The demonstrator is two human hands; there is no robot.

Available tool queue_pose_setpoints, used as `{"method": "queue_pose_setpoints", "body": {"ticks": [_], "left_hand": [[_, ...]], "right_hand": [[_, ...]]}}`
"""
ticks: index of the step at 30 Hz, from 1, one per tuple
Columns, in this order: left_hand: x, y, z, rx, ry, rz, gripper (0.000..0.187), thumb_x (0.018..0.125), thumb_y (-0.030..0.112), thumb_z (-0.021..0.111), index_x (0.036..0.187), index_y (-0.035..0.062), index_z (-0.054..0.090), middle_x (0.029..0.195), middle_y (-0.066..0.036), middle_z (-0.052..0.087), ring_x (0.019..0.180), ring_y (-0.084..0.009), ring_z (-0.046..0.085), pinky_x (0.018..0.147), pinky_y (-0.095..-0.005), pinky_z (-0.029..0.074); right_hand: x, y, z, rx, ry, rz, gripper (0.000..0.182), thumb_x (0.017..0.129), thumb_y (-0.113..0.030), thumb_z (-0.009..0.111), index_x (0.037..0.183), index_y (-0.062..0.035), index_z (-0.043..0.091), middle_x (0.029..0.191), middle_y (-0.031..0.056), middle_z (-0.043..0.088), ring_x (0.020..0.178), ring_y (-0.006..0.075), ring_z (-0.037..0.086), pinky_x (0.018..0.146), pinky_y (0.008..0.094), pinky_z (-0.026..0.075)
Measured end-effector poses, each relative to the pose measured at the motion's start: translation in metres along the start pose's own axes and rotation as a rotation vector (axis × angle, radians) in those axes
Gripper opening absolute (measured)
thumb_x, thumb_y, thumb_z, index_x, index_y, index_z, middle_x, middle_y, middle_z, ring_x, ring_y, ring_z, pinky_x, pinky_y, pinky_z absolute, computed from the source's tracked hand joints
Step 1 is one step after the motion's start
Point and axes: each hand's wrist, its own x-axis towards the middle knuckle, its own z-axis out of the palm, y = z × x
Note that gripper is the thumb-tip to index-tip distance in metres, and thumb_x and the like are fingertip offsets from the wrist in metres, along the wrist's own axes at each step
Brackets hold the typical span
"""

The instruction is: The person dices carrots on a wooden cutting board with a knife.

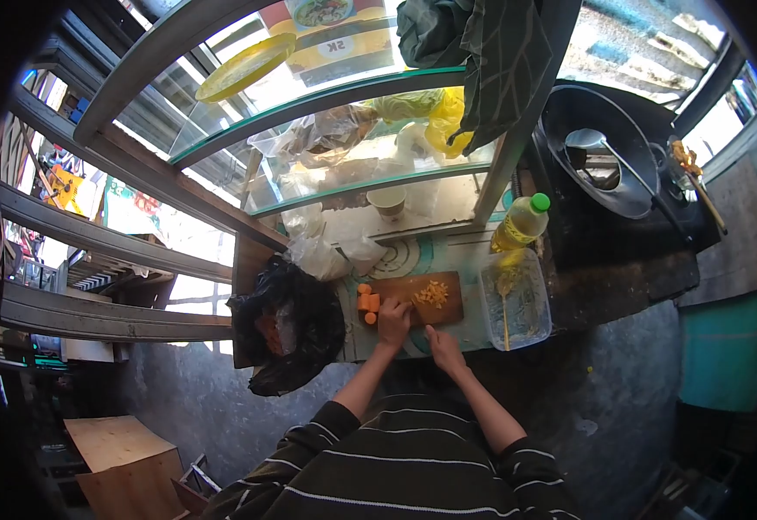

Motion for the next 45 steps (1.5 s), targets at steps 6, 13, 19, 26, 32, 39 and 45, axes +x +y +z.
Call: {"method": "queue_pose_setpoints", "body": {"ticks": [6,13,19,26,32,39,45], "left_hand": [[-0.004,0.001,0.002,0.038,-0.019,-0.013,0.007,0.068,0.003,0.060,0.074,0.0002,0.063,0.072,-0.010,0.051,0.072,-0.0262,0.051,0.063,-0.0363,0.041],[-0.001,-0.003,0.002,0.027,-0.013,0.005,0.007,0.068,0.006,0.061,0.073,0.0013,0.062,0.070,-0.010,0.051,0.071,-0.0265,0.051,0.063,-0.0367,0.041],[0.003,-0.004,-0.002,0.006,-0.001,0.060,0.006,0.068,0.007,0.062,0.071,0.0024,0.061,0.068,-0.010,0.050,0.066,-0.0276,0.051,0.060,-0.0376,0.041],[0.001,-0.005,-0.006,0.092,-0.102,0.087,0.008,0.067,0.004,0.061,0.074,0.0030,0.062,0.072,-0.008,0.052,0.074,-0.0247,0.052,0.063,-0.0350,0.042],[0.003,-0.007,-0.004,0.030,-0.032,0.129,0.005,0.066,0.005,0.059,0.069,0.0021,0.058,0.068,-0.011,0.049,0.067,-0.0278,0.052,0.059,-0.0380,0.042],[0.003,-0.006,-0.004,0.047,-0.006,0.134,0.006,0.067,0.006,0.060,0.072,0.0026,0.060,0.067,-0.010,0.050,0.066,-0.0275,0.052,0.058,-0.0369,0.042],[0.002,-0.002,-0.007,0.028,-0.023,0.115,0.007,0.068,0.008,0.061,0.073,0.0027,0.060,0.068,-0.011,0.050,0.065,-0.0275,0.053,0.057,-0.0365,0.042]], "right_hand": [[-0.013,0.003,0.000,0.008,0.032,-0.014,0.060,0.090,-0.046,0.032,0.066,0.0068,0.047,0.057,0.0195,0.045,0.054,0.0266,0.044,0.056,0.0400,0.036],[0.005,0.009,0.004,-0.103,0.025,-0.019,0.058,0.090,-0.045,0.033,0.067,0.0061,0.049,0.055,0.0183,0.045,0.057,0.0272,0.049,0.058,0.0406,0.037],[0.003,-0.007,-0.009,0.259,-0.125,0.190,0.055,0.089,-0.050,0.036,0.057,-0.0054,0.043,0.048,0.0024,0.039,0.039,0.0140,0.040,0.037,0.0293,0.029],[-0.005,0.008,0.001,0.162,-0.114,0.218,0.061,0.087,-0.052,0.033,0.063,0.0017,0.049,0.055,0.0129,0.048,0.051,0.0247,0.049,0.050,0.0368,0.038],[0.003,0.023,0.012,0.101,-0.022,0.046,0.056,0.087,-0.053,0.035,0.059,-0.0061,0.044,0.049,0.0016,0.040,0.039,0.0127,0.039,0.035,0.0262,0.029],[0.001,0.002,0.000,0.358,-0.178,0.295,0.053,0.086,-0.056,0.034,0.059,-0.0110,0.039,0.046,-0.0022,0.032,0.036,0.0103,0.031,0.035,0.0244,0.024],[-0.012,0.007,-0.015,0.495,-0.264,0.438,0.053,0.085,-0.057,0.036,0.061,-0.0098,0.044,0.047,-0.0013,0.037,0.036,0.0105,0.034,0.034,0.0259,0.027]]}}
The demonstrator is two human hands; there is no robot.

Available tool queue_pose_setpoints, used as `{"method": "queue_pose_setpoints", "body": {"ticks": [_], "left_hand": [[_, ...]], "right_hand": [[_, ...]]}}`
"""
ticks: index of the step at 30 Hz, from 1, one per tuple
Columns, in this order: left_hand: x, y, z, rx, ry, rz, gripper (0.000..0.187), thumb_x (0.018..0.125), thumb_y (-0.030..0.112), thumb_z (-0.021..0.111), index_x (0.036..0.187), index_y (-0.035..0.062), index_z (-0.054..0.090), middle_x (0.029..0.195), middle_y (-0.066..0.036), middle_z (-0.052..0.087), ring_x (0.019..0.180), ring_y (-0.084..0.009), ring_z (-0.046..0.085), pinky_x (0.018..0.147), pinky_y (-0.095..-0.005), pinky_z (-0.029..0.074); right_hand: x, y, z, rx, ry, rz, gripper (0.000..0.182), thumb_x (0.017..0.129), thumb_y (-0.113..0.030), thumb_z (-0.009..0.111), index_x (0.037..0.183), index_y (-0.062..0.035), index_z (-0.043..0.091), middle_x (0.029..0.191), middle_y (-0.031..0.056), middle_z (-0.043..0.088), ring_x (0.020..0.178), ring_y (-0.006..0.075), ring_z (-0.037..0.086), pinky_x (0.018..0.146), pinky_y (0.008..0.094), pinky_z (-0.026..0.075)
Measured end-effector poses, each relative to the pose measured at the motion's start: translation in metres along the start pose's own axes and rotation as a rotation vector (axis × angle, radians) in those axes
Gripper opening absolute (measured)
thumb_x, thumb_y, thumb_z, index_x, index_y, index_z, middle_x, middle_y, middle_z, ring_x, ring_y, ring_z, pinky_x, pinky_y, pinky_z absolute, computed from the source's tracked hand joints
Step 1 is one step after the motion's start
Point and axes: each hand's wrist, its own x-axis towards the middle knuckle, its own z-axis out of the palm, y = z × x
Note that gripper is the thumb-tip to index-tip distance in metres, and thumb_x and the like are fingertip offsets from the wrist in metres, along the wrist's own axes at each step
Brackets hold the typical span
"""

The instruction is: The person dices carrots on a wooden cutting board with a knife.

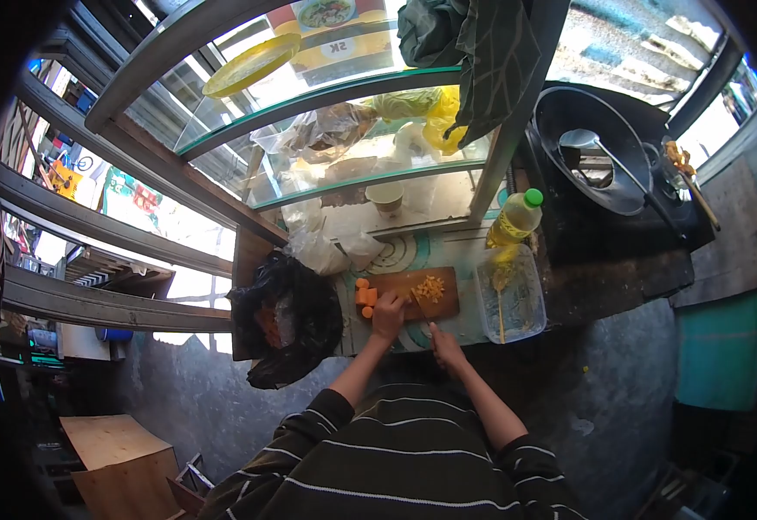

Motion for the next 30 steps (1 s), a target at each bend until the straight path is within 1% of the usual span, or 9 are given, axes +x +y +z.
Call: {"method": "queue_pose_setpoints", "body": {"ticks": [4,6,10,12,15,22,25,27,30], "left_hand": [[-0.002,-0.007,0.004,0.018,-0.001,0.022,0.007,0.068,0.007,0.060,0.072,0.0022,0.059,0.068,-0.011,0.050,0.065,-0.0277,0.052,0.057,-0.0368,0.042],[-0.002,-0.007,0.005,0.015,0.008,0.030,0.007,0.067,0.007,0.060,0.072,0.0021,0.059,0.068,-0.011,0.050,0.065,-0.0277,0.052,0.057,-0.0368,0.043],[-0.002,-0.006,0.004,0.011,0.014,0.024,0.006,0.067,0.006,0.060,0.072,0.0025,0.059,0.068,-0.011,0.050,0.065,-0.0278,0.052,0.058,-0.0367,0.043],[-0.002,-0.008,0.005,0.001,0.016,0.023,0.006,0.067,0.006,0.060,0.072,0.0027,0.060,0.068,-0.011,0.050,0.066,-0.0278,0.053,0.058,-0.0367,0.043],[-0.003,-0.009,0.006,0.002,0.008,0.028,0.008,0.066,0.005,0.059,0.074,0.0031,0.061,0.068,-0.011,0.050,0.066,-0.0277,0.053,0.058,-0.0362,0.043],[-0.002,-0.006,0.002,0.019,0.001,0.033,0.010,0.065,0.003,0.058,0.074,0.0024,0.061,0.068,-0.011,0.051,0.066,-0.0276,0.053,0.059,-0.0358,0.044],[-0.002,-0.006,0.003,0.006,0.001,0.031,0.010,0.065,0.003,0.058,0.074,0.0019,0.061,0.068,-0.011,0.051,0.066,-0.0277,0.054,0.058,-0.0356,0.044],[-0.001,-0.005,0.002,-0.001,0.000,0.030,0.009,0.066,0.003,0.058,0.075,0.0017,0.061,0.068,-0.011,0.051,0.065,-0.0278,0.054,0.058,-0.0355,0.044],[-0.002,-0.001,0.002,0.000,0.028,0.012,0.009,0.067,0.004,0.059,0.075,0.0013,0.061,0.067,-0.011,0.052,0.065,-0.0278,0.054,0.058,-0.0354,0.044]], "right_hand": [[-0.004,-0.002,0.008,-0.095,0.050,-0.079,0.054,0.085,-0.056,0.036,0.061,-0.0089,0.043,0.048,-0.0008,0.038,0.036,0.0106,0.035,0.034,0.0250,0.027],[-0.006,-0.002,0.011,-0.096,0.061,-0.099,0.052,0.086,-0.057,0.035,0.062,-0.0115,0.039,0.049,-0.0034,0.032,0.038,0.0081,0.027,0.036,0.0229,0.020],[-0.007,-0.004,0.011,-0.096,0.055,-0.077,0.051,0.086,-0.056,0.035,0.062,-0.0111,0.039,0.050,-0.0026,0.033,0.039,0.0085,0.028,0.036,0.0229,0.021],[-0.007,-0.004,0.010,-0.124,0.047,-0.107,0.051,0.086,-0.056,0.035,0.062,-0.0110,0.039,0.050,-0.0025,0.034,0.039,0.0088,0.028,0.036,0.0229,0.022],[-0.007,-0.005,0.010,-0.131,0.054,-0.098,0.051,0.086,-0.056,0.034,0.062,-0.0110,0.039,0.050,-0.0024,0.034,0.039,0.0089,0.028,0.036,0.0229,0.022],[-0.011,-0.012,0.010,-0.120,0.035,-0.066,0.051,0.086,-0.056,0.035,0.061,-0.0113,0.039,0.049,-0.0028,0.033,0.039,0.0090,0.028,0.036,0.0234,0.022],[-0.004,-0.010,0.009,-0.152,0.026,-0.086,0.052,0.086,-0.056,0.035,0.060,-0.0114,0.038,0.048,-0.0031,0.032,0.038,0.0091,0.029,0.036,0.0233,0.022],[0.000,-0.010,0.010,-0.216,0.068,-0.126,0.053,0.085,-0.057,0.036,0.059,-0.0115,0.038,0.048,-0.0031,0.032,0.038,0.0090,0.030,0.036,0.0231,0.023],[0.001,-0.011,0.011,-0.215,0.074,-0.154,0.053,0.084,-0.058,0.037,0.059,-0.0114,0.039,0.048,-0.0029,0.034,0.038,0.0087,0.030,0.036,0.0230,0.023]]}}
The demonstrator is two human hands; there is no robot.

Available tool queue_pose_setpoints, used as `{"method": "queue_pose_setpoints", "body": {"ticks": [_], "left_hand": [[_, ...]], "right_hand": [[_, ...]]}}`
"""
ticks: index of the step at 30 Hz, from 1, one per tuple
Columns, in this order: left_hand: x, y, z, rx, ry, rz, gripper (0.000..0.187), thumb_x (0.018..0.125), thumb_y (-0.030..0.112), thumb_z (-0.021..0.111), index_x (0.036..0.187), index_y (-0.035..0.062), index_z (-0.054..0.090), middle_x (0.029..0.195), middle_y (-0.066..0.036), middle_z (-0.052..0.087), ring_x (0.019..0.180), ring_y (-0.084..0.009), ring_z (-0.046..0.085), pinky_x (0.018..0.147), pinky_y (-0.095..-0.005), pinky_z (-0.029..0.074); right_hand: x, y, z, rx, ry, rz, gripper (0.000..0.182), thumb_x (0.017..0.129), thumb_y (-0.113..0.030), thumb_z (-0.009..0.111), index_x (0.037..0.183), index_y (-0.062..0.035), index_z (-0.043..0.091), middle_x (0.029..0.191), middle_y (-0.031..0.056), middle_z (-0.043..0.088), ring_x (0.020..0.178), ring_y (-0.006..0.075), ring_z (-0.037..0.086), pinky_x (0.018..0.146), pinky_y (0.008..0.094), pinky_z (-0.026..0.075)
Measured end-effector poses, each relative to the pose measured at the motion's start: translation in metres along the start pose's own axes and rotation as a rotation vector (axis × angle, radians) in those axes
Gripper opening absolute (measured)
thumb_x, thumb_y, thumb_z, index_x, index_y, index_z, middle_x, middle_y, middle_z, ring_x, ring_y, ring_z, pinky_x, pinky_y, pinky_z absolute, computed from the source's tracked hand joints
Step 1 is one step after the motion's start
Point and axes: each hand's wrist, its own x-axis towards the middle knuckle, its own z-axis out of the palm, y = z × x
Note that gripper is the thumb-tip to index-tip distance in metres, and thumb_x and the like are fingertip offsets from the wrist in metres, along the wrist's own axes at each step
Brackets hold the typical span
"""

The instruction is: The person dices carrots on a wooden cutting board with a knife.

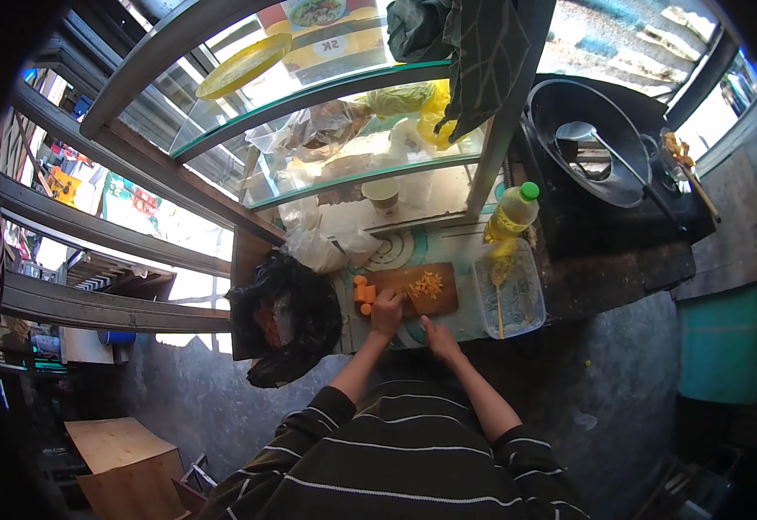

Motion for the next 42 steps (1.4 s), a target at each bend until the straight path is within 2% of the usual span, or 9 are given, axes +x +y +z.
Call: {"method": "queue_pose_setpoints", "body": {"ticks": [7,9,10,12,15,23,31,37,42], "left_hand": [[0.001,0.002,-0.001,0.015,-0.034,-0.009,0.008,0.069,0.006,0.061,0.076,0.0017,0.063,0.068,-0.011,0.051,0.064,-0.0273,0.053,0.059,-0.0365,0.044],[0.003,0.003,-0.002,0.023,-0.036,-0.019,0.008,0.070,0.007,0.062,0.076,0.0021,0.063,0.068,-0.011,0.051,0.065,-0.0272,0.053,0.059,-0.0367,0.044],[0.003,0.004,-0.002,0.036,-0.061,-0.042,0.008,0.070,0.008,0.063,0.076,0.0026,0.063,0.070,-0.010,0.052,0.068,-0.0262,0.053,0.061,-0.0359,0.044],[0.003,0.006,0.000,0.047,-0.087,-0.061,0.008,0.071,0.010,0.063,0.076,0.0031,0.063,0.071,-0.009,0.053,0.071,-0.0251,0.053,0.064,-0.0351,0.044],[0.003,0.010,0.004,-0.033,-0.089,-0.101,0.011,0.072,0.013,0.064,0.076,0.0033,0.063,0.073,-0.010,0.053,0.073,-0.0254,0.053,0.064,-0.0357,0.043],[0.026,0.035,0.005,-0.040,-0.053,-0.110,0.034,0.066,0.029,0.070,0.091,0.0078,0.062,0.079,-0.007,0.054,0.080,-0.0240,0.052,0.069,-0.0358,0.041],[0.026,0.019,0.017,0.045,-0.084,-0.122,0.022,0.071,0.026,0.066,0.085,0.0083,0.064,0.079,-0.004,0.060,0.081,-0.0207,0.053,0.069,-0.0356,0.038],[0.033,0.012,0.002,-0.054,0.028,-0.165,0.015,0.078,0.019,0.060,0.082,0.0048,0.064,0.075,-0.007,0.061,0.072,-0.0218,0.055,0.065,-0.0358,0.039],[0.038,0.010,-0.019,-0.250,0.123,-0.335,0.013,0.080,0.012,0.057,0.084,0.0005,0.063,0.074,-0.010,0.060,0.069,-0.0246,0.054,0.062,-0.0348,0.041]], "right_hand": [[-0.009,0.016,-0.016,0.163,-0.094,0.198,0.052,0.084,-0.059,0.037,0.060,-0.0125,0.039,0.049,-0.0040,0.032,0.039,0.0069,0.029,0.036,0.0225,0.023],[0.003,0.032,-0.022,-0.099,-0.028,0.081,0.057,0.085,-0.055,0.036,0.070,-0.0024,0.052,0.058,0.0100,0.053,0.048,0.0227,0.053,0.044,0.0339,0.039],[0.009,0.038,-0.023,-0.098,-0.026,0.078,0.057,0.085,-0.055,0.036,0.070,-0.0024,0.052,0.058,0.0100,0.053,0.048,0.0227,0.053,0.044,0.0339,0.039],[0.017,0.047,-0.025,-0.449,0.280,-0.298,0.048,0.086,-0.047,0.041,0.072,-0.0017,0.051,0.059,0.0148,0.055,0.055,0.0316,0.055,0.051,0.0398,0.041],[-0.024,-0.005,-0.024,-0.530,0.407,-0.192,0.040,0.086,-0.038,0.041,0.083,-0.0002,0.055,0.075,0.0218,0.059,0.076,0.0399,0.056,0.066,0.0469,0.042],[-0.040,-0.012,-0.022,-0.697,0.526,-0.262,0.033,0.085,-0.033,0.042,0.082,-0.0033,0.056,0.073,0.0194,0.060,0.069,0.0381,0.058,0.062,0.0475,0.045],[-0.060,0.002,-0.027,-0.757,0.558,-0.261,0.031,0.086,-0.031,0.043,0.083,-0.0028,0.057,0.071,0.0198,0.060,0.069,0.0378,0.058,0.062,0.0475,0.045],[-0.043,0.021,-0.028,-0.492,0.481,-0.305,0.033,0.086,-0.031,0.045,0.081,0.0000,0.056,0.067,0.0206,0.057,0.063,0.0374,0.057,0.057,0.0423,0.044],[0.008,0.035,0.001,-0.194,0.153,-0.382,0.039,0.090,-0.034,0.041,0.077,0.0006,0.053,0.056,0.0113,0.050,0.048,0.0204,0.052,0.047,0.0330,0.040]]}}
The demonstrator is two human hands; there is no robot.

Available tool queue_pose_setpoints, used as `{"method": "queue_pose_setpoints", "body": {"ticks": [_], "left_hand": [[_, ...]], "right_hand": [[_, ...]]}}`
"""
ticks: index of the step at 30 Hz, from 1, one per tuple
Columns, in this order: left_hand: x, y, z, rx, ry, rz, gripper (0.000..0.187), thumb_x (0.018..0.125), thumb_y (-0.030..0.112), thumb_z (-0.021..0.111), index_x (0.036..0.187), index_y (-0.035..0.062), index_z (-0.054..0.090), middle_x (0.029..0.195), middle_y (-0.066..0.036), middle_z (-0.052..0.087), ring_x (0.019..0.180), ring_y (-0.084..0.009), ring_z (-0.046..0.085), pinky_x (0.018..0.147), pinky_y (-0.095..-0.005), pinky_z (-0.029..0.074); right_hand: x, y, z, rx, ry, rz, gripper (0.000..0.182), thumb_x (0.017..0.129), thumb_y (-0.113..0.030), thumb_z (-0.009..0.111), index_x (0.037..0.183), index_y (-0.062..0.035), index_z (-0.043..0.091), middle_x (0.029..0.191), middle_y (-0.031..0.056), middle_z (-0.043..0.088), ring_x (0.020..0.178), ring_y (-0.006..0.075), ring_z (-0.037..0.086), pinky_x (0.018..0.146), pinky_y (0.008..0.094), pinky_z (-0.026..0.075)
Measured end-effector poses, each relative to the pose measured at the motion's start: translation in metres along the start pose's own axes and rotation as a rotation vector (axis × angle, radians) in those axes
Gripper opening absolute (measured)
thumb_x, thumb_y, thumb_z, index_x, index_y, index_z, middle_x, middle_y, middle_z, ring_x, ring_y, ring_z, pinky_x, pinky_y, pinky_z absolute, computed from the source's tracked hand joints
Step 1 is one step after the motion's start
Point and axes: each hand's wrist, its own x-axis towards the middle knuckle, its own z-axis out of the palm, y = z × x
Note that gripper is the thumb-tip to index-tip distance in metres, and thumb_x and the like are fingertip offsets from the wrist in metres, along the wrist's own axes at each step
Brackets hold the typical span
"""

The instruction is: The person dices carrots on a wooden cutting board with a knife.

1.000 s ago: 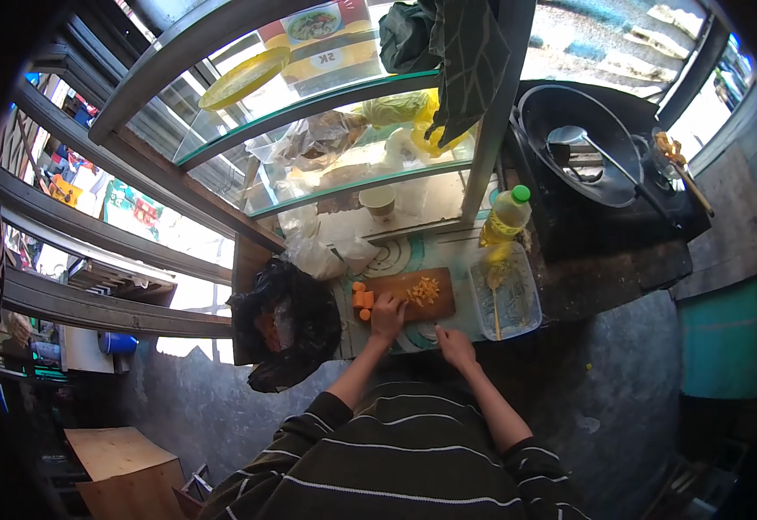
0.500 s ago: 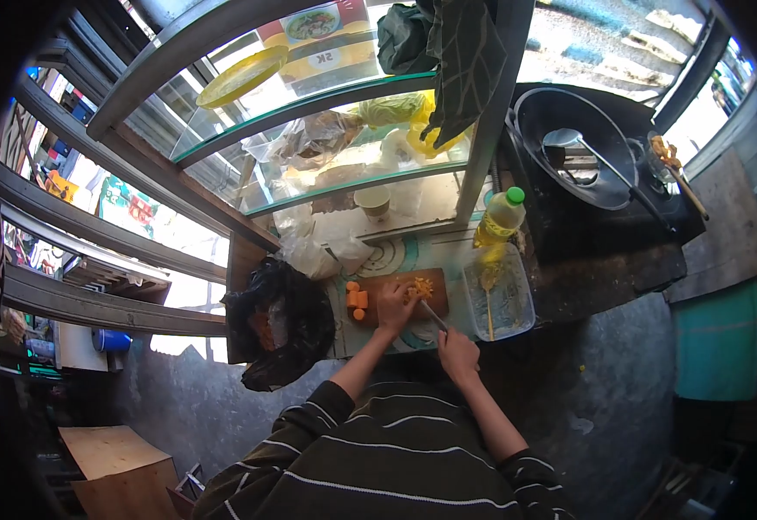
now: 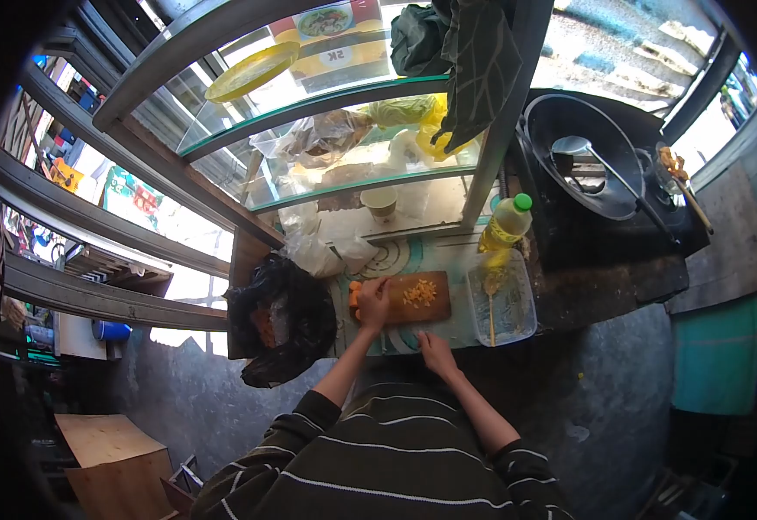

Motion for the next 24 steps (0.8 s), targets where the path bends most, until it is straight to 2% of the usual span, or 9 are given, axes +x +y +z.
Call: {"method": "queue_pose_setpoints", "body": {"ticks": [4,6,8,12,15,19,24], "left_hand": [[-0.002,-0.001,-0.001,-0.006,-0.034,0.000,0.013,0.079,0.009,0.057,0.085,-0.0005,0.062,0.074,-0.012,0.060,0.070,-0.0260,0.054,0.062,-0.0347,0.043],[-0.002,0.000,0.002,-0.009,-0.040,0.031,0.013,0.079,0.009,0.056,0.085,-0.0005,0.062,0.074,-0.012,0.060,0.071,-0.0263,0.055,0.062,-0.0353,0.043],[-0.004,0.005,0.006,-0.038,-0.089,0.115,0.012,0.079,0.009,0.057,0.085,-0.0002,0.062,0.075,-0.013,0.060,0.072,-0.0274,0.056,0.062,-0.0361,0.044],[-0.005,0.019,0.013,-0.030,-0.138,0.135,0.012,0.078,0.009,0.057,0.085,0.0005,0.063,0.075,-0.013,0.060,0.072,-0.0281,0.057,0.063,-0.0367,0.044],[-0.003,0.020,0.020,-0.024,-0.108,0.133,0.013,0.076,0.012,0.060,0.084,0.0009,0.062,0.074,-0.013,0.061,0.068,-0.0263,0.058,0.060,-0.0343,0.045],[-0.004,0.020,0.028,0.006,-0.187,0.038,0.016,0.076,0.014,0.061,0.085,0.0015,0.063,0.077,-0.013,0.062,0.068,-0.0260,0.060,0.061,-0.0339,0.046],[-0.008,0.016,0.039,-0.009,-0.245,0.012,0.017,0.076,0.015,0.061,0.086,0.0016,0.064,0.079,-0.014,0.062,0.069,-0.0256,0.060,0.063,-0.0340,0.046]], "right_hand": [[0.021,0.001,0.016,0.051,-0.013,-0.125,0.039,0.091,-0.035,0.039,0.076,-0.0014,0.051,0.054,0.0057,0.046,0.045,0.0140,0.048,0.042,0.0288,0.037],[0.024,-0.001,0.017,0.259,-0.088,0.078,0.037,0.091,-0.036,0.038,0.076,-0.0044,0.049,0.053,0.0021,0.041,0.042,0.0119,0.041,0.040,0.0265,0.033],[0.019,-0.001,0.013,0.373,-0.105,0.133,0.037,0.091,-0.037,0.038,0.075,-0.0061,0.048,0.053,0.0008,0.039,0.042,0.0110,0.038,0.039,0.0254,0.031],[0.011,0.009,0.007,0.617,-0.090,0.236,0.036,0.091,-0.039,0.038,0.075,-0.0085,0.047,0.053,-0.0001,0.037,0.041,0.0097,0.034,0.037,0.0243,0.029],[0.002,0.005,-0.004,0.572,-0.023,0.272,0.037,0.090,-0.040,0.038,0.074,-0.0085,0.048,0.051,-0.0017,0.037,0.040,0.0086,0.036,0.036,0.0236,0.030],[-0.010,-0.003,-0.017,0.634,-0.023,0.296,0.036,0.090,-0.039,0.039,0.074,-0.0087,0.048,0.051,-0.0018,0.038,0.039,0.0085,0.035,0.036,0.0231,0.030],[-0.014,0.002,-0.025,0.583,0.117,0.290,0.034,0.091,-0.037,0.038,0.077,-0.0078,0.047,0.051,-0.0003,0.039,0.039,0.0089,0.036,0.037,0.0228,0.030]]}}
